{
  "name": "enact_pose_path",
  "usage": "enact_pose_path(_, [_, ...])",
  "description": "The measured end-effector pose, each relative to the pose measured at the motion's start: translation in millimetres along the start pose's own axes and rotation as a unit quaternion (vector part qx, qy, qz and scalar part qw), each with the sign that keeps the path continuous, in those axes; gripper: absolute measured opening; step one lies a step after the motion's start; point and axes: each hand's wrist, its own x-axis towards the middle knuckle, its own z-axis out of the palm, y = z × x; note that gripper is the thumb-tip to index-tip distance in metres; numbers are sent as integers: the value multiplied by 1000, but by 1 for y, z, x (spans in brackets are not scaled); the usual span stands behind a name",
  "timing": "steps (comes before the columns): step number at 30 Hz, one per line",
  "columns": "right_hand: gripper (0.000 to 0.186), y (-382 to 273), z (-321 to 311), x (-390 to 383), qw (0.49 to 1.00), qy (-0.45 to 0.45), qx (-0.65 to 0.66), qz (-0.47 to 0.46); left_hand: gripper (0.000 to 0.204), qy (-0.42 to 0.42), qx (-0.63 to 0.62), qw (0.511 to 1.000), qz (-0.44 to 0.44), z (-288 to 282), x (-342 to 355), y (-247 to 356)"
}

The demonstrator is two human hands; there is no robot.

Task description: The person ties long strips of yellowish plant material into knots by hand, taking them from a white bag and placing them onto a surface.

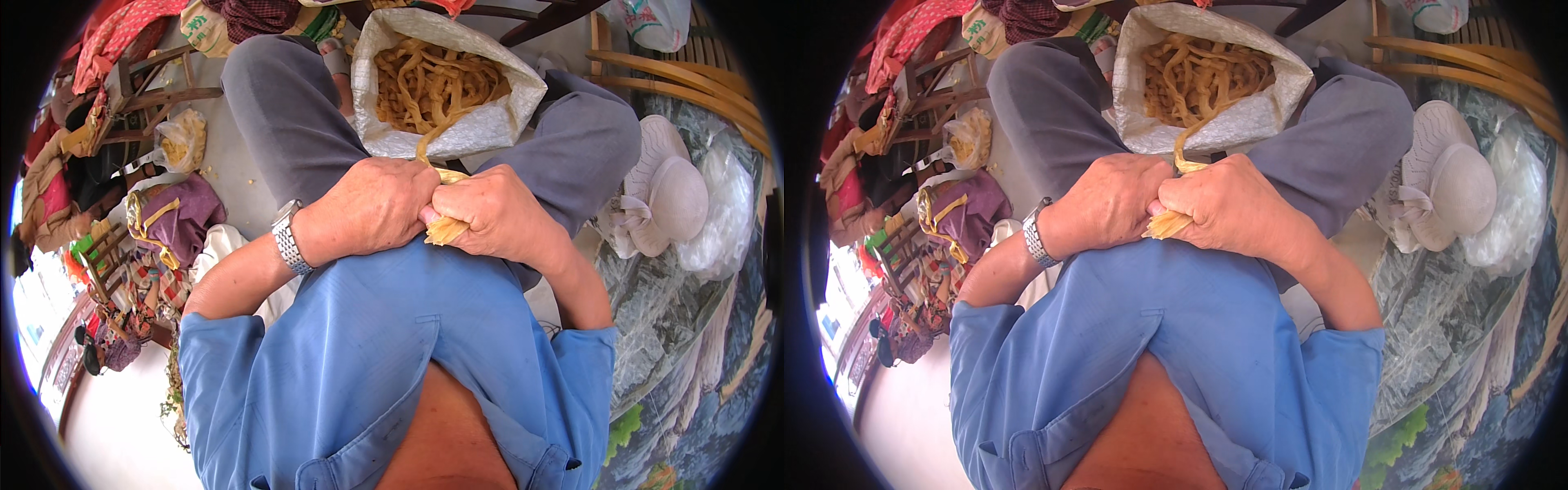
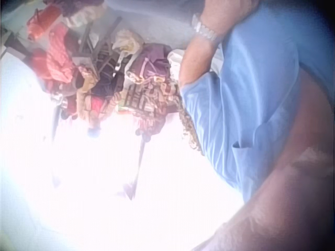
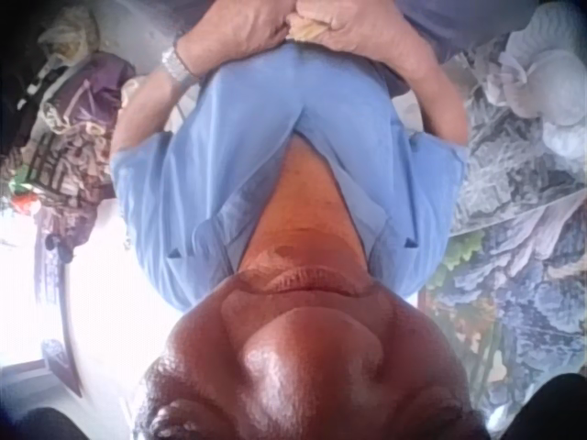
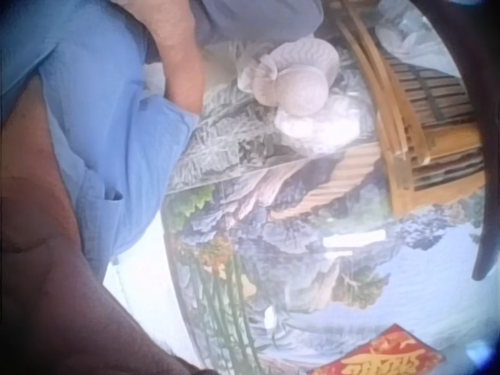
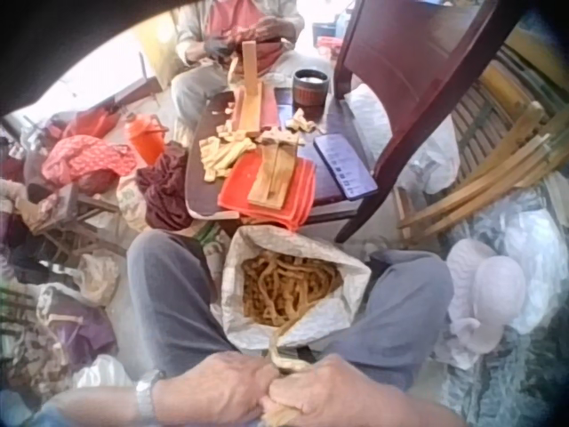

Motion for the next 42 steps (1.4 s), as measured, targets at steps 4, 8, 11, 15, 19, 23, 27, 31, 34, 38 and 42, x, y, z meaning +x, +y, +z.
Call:
enact_pose_path(4, [20,-1,1,0,994,43,63,74,30,70,-51,995,-40,5,7,-4])
enact_pose_path(8, [24,-4,-8,5,972,107,143,150,45,147,-458,859,-175,-14,20,-20])
enact_pose_path(11, [27,7,-6,8,942,163,192,221,58,199,-584,780,-105,-8,29,-14])
enact_pose_path(15, [36,3,13,15,946,171,227,158,63,199,-637,739,-97,4,34,-12])
enact_pose_path(19, [29,8,27,27,954,197,187,128,63,179,-613,764,-86,10,33,-13])
enact_pose_path(23, [24,9,20,24,921,162,305,182,56,177,-612,767,-73,1,25,-7])
enact_pose_path(27, [27,13,24,25,895,174,385,143,44,180,-599,776,-79,-1,20,-6])
enact_pose_path(31, [30,18,29,24,853,158,470,164,33,194,-542,810,-113,-1,18,-9])
enact_pose_path(34, [32,30,40,20,816,142,529,183,27,225,-514,815,-146,7,19,-18])
enact_pose_path(38, [33,28,36,23,827,139,496,225,26,280,-424,840,-189,15,20,-27])
enact_pose_path(42, [38,27,43,25,897,169,373,164,26,254,-432,843,-198,-1,23,-22])
